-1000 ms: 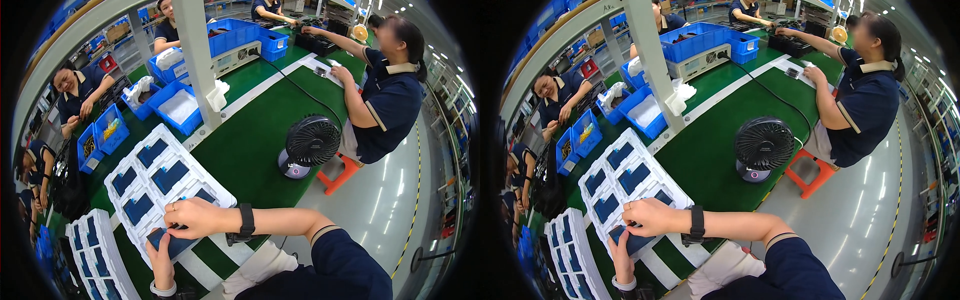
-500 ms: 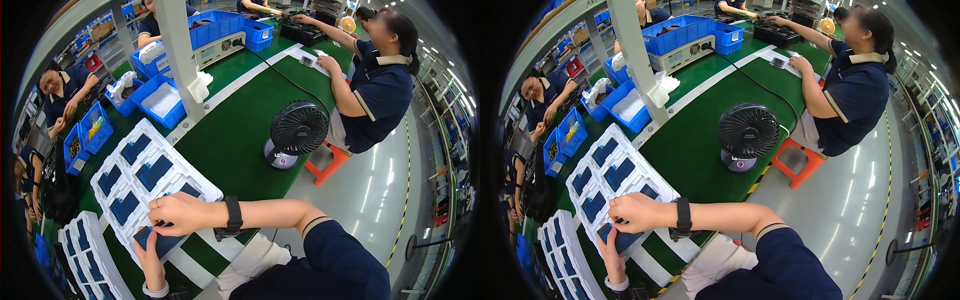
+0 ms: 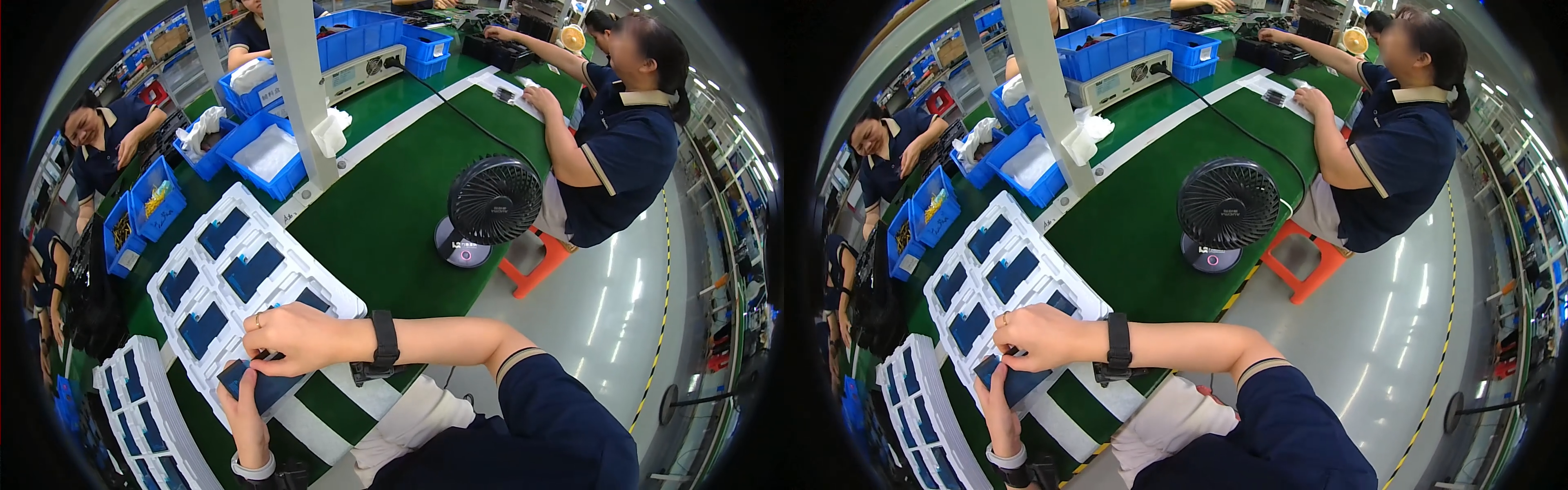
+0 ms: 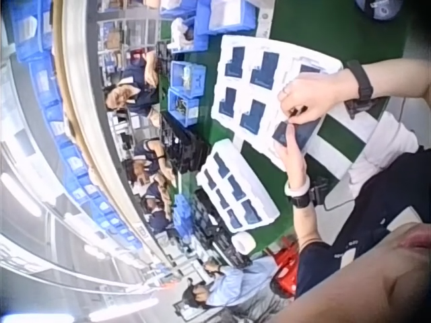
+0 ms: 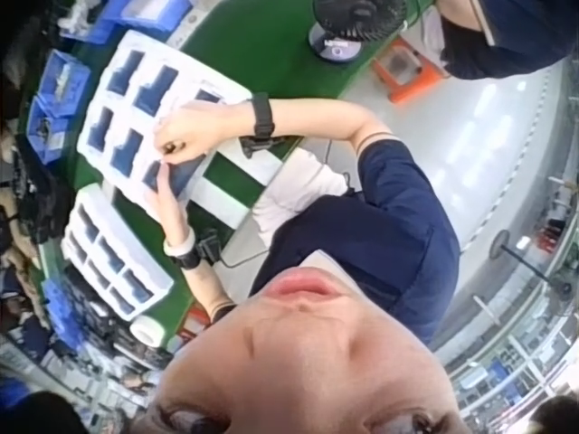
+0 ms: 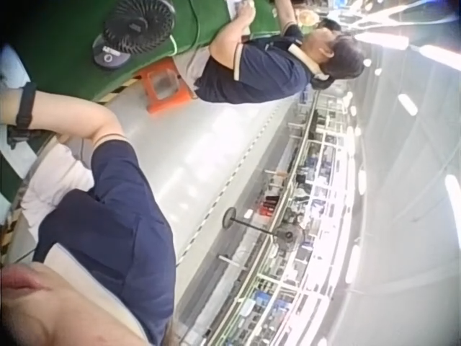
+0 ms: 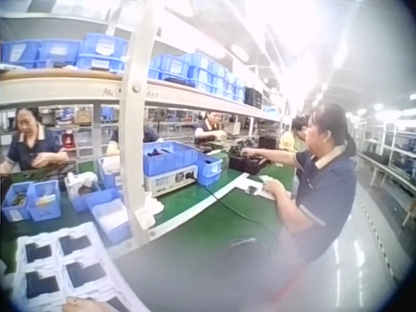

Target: Assemble small electronic components by placing them into a tray and applying small adhesive or connector pieces.

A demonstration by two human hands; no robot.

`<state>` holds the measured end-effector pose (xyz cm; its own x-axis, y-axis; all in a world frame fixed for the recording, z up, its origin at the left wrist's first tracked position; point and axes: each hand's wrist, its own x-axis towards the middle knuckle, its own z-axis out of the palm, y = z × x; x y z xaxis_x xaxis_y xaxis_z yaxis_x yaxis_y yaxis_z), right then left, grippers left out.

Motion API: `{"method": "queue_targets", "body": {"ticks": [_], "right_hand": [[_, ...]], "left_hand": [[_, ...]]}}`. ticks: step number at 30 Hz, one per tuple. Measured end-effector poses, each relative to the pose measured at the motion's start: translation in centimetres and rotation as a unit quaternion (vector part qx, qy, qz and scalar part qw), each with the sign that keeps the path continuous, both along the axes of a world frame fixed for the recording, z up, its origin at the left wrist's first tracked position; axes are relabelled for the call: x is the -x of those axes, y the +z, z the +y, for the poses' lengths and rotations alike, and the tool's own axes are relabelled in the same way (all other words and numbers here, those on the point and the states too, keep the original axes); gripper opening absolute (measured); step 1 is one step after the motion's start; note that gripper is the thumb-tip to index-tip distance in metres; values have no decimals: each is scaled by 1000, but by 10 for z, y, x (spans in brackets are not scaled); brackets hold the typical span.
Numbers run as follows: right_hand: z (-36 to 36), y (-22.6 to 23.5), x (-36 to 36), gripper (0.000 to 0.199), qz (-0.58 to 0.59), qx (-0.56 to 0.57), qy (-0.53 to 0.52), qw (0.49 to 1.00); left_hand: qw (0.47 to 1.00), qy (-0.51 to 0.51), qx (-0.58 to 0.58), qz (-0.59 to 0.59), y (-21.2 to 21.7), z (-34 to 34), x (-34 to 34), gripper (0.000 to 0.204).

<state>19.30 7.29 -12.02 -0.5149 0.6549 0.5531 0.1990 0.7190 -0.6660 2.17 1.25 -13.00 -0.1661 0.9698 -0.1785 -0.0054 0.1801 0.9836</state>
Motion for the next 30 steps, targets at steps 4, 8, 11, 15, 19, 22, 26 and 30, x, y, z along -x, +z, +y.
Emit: {"method": "queue_targets", "body": {"ticks": [4,8,11,15,19,22,26,30], "right_hand": [[0,-1,0,14,-15,1,-1,1000],[-1,1,-1,14,-9,17,6,1000],[-2,1,-1,15,-5,18,7,1000],[-1,0,0,15,-1,-1,1,1000],[-2,0,-2,15,-8,1,-2,1000],[-4,3,-3,14,2,3,-1,1000],[-4,2,-1,14,3,5,-3,1000],[-3,1,7,13,-1,-6,-15,1000]], "left_hand": [[1000,-1,12,-17,5,0,-3,36],[1000,6,14,-15,5,-1,-4,36],[1000,-1,14,-17,6,-1,-3,36],[999,4,18,-30,7,-2,-5,36],[1000,0,15,-24,7,-2,-6,35],[1000,-5,7,-17,5,-1,-5,35],[1000,0,10,-14,4,-2,-5,35],[1000,13,-18,-4,6,-5,-1,29]]}}
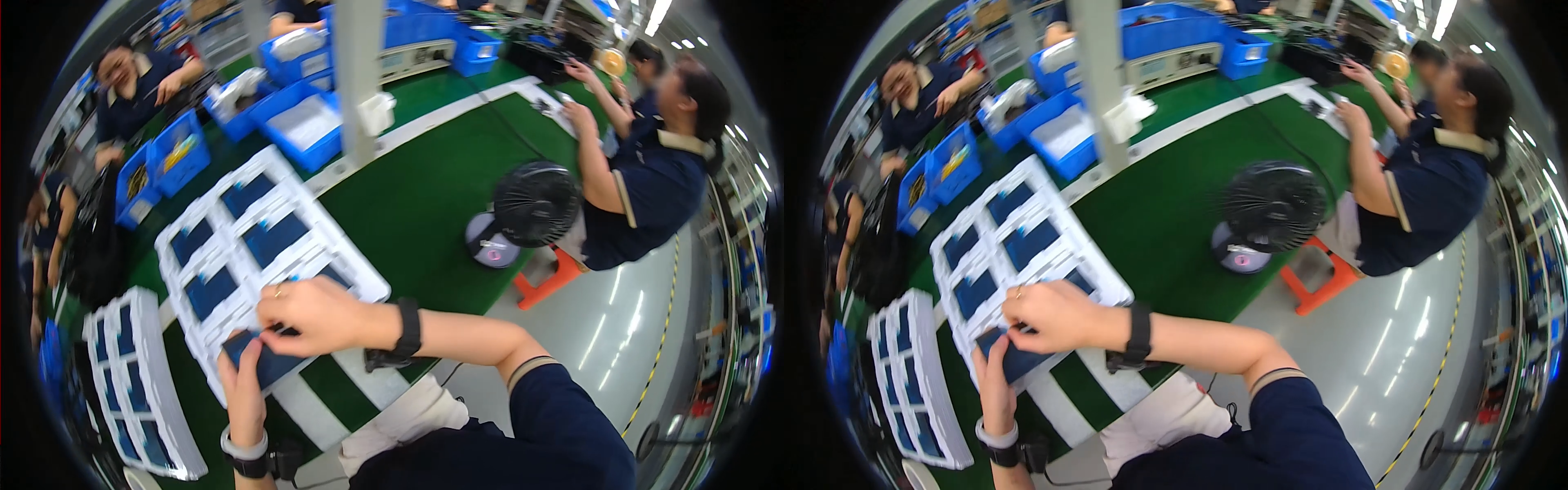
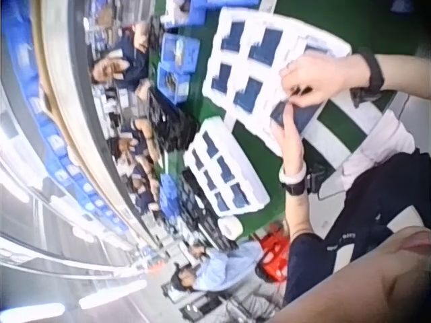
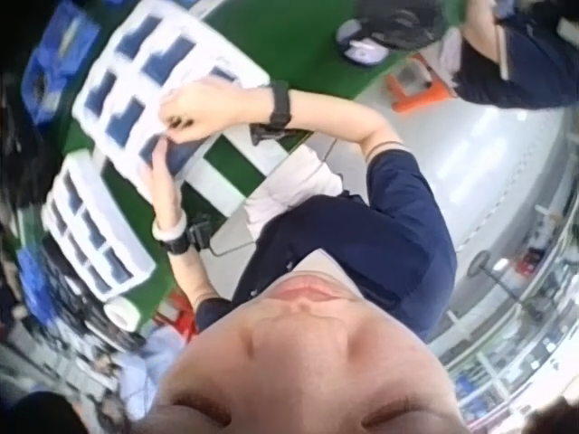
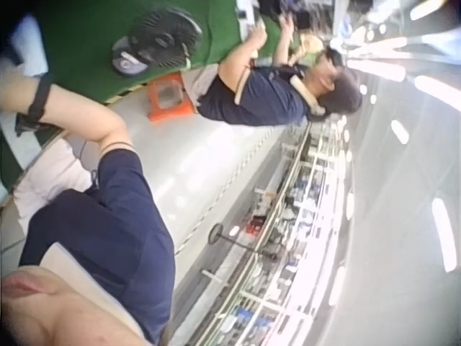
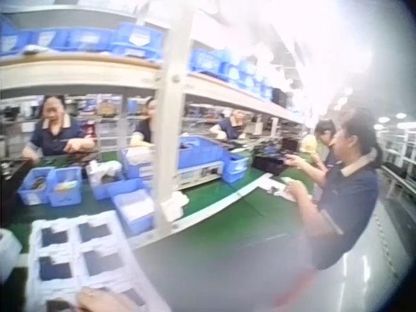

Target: Assemble small electronic components by placing them into a tray and applying small adhesive or connector pieces.

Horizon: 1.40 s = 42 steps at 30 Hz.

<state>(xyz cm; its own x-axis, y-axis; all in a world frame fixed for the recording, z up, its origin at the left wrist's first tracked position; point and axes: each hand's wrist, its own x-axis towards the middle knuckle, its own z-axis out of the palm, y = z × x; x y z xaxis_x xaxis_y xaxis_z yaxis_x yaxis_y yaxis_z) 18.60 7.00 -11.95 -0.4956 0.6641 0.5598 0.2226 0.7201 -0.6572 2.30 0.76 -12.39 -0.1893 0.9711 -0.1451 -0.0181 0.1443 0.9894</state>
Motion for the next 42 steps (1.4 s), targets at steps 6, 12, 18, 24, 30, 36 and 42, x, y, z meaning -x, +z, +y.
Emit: {"method": "queue_targets", "body": {"ticks": [6,12,18,24,30,36,42], "right_hand": [[-2,4,-6,13,-30,-22,-27,999],[-8,11,0,15,-94,-114,-42,988],[-12,12,-2,18,-97,-226,-50,968],[-12,14,-6,17,-75,-221,-14,972],[-13,23,-9,15,15,-74,64,995],[-16,24,-4,9,9,74,11,997],[-16,23,-1,9,-5,88,1,996]], "left_hand": [[996,-54,-66,28,4,7,-11,15],[992,-97,-81,-20,10,3,-8,10],[990,-114,-54,-60,14,-1,-10,13],[988,-138,-44,-49,17,-3,-10,14],[992,-79,-51,-79,18,-2,-11,13],[991,-40,-48,-120,13,-2,-14,14],[992,-52,-64,-92,13,-4,-13,13]]}}
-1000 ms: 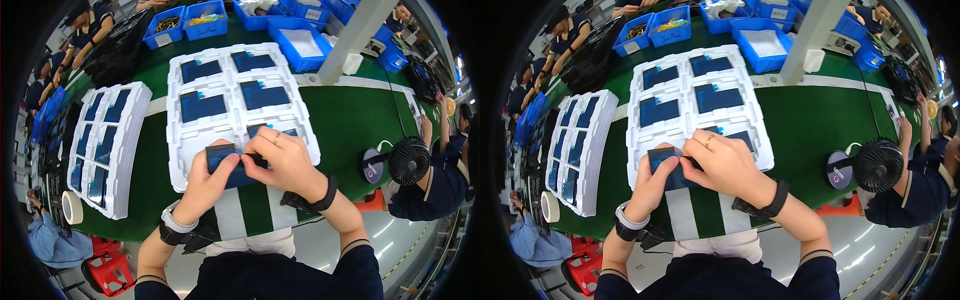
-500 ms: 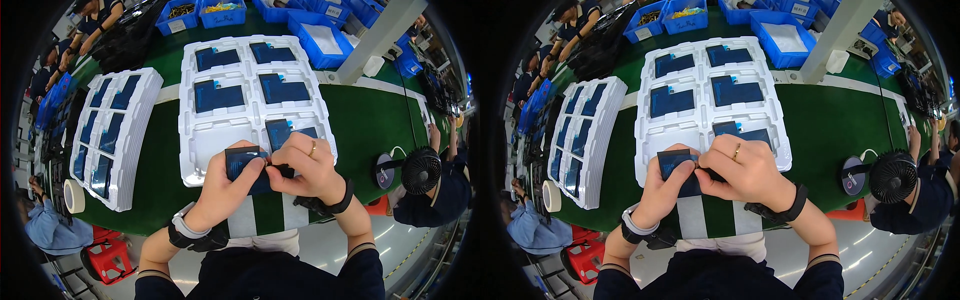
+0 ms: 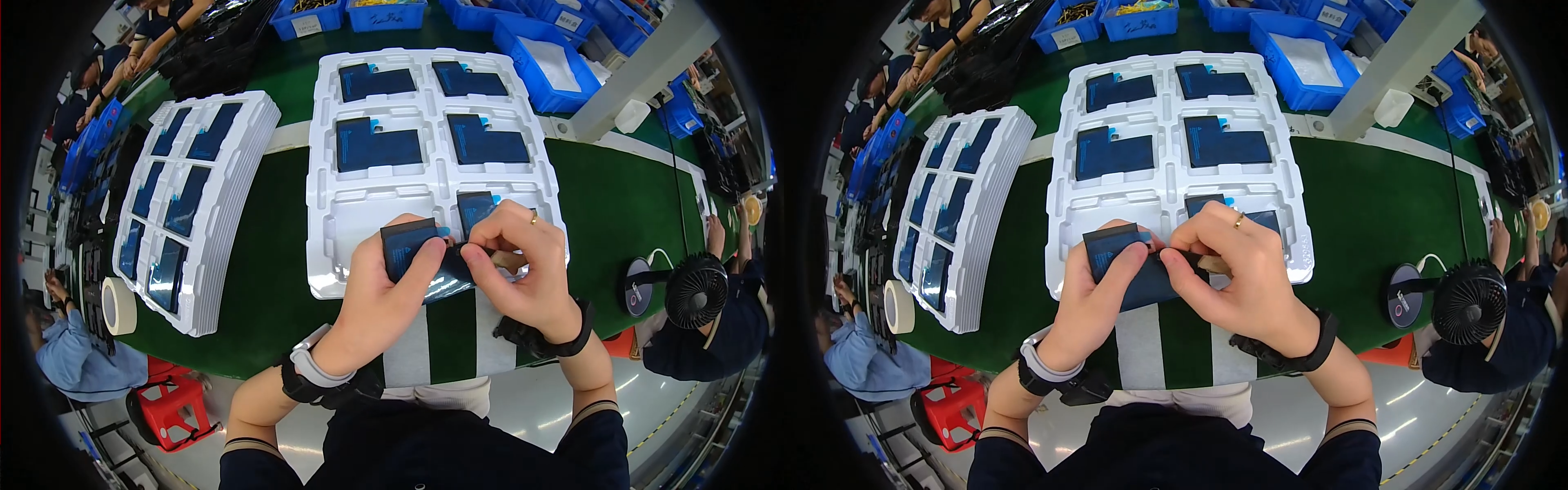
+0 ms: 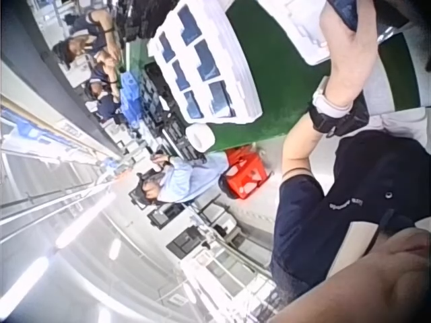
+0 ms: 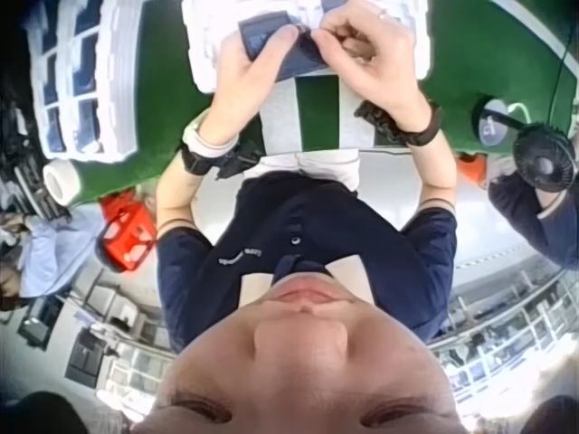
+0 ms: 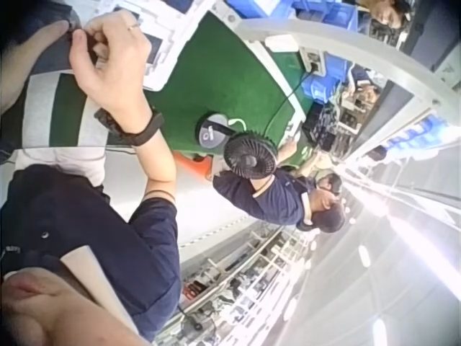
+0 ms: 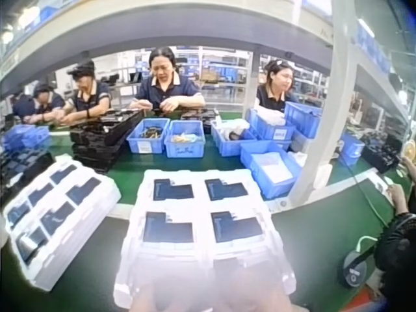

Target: Assemble small electronic components by placing them into a tray and applying small adhesive or connector pieces.

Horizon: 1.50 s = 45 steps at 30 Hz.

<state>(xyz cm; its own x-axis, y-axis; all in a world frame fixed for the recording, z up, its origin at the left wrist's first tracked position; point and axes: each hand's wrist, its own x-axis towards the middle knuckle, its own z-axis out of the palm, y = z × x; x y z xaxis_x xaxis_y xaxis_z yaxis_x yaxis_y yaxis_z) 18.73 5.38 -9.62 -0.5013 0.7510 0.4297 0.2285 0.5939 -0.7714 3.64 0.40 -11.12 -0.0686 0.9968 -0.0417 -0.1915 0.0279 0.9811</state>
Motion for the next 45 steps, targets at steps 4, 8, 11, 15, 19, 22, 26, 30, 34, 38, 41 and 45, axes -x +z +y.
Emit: {"method": "queue_targets", "body": {"ticks": [4,8,11,15,19,22,26,30,34,38,41,45], "right_hand": [[2,-2,0,10,-12,-3,-4,1000],[3,-3,1,10,-30,-6,-8,999],[2,-3,2,11,-38,1,-10,999],[3,-5,2,11,-53,-15,-9,998],[4,-7,2,12,-62,-31,2,998],[6,-7,1,11,-48,-12,23,998],[5,-5,-2,10,-34,30,46,998],[5,-4,-1,10,-43,6,29,999],[4,-4,0,10,-52,-8,12,999],[5,-5,1,10,-55,-7,10,998],[6,-8,3,10,-63,-13,6,998],[6,-10,1,10,-62,-18,1,998]], "left_hand": [[1000,-1,-6,7,-2,1,-1,13],[1000,0,-10,20,-4,2,-1,13],[1000,-1,-8,24,-2,0,-2,13],[1000,0,-1,22,-4,-1,-3,13],[1000,8,-8,27,-4,-1,-3,14],[999,-5,1,40,-2,-1,-2,15],[999,-11,39,1,-1,1,-2,16],[1000,-2,29,6,-3,1,-2,16],[999,-6,38,6,-2,0,-1,16],[999,-9,41,16,-4,1,-1,16],[998,-9,49,29,-4,0,0,17],[999,14,26,29,-4,1,-5,16]]}}
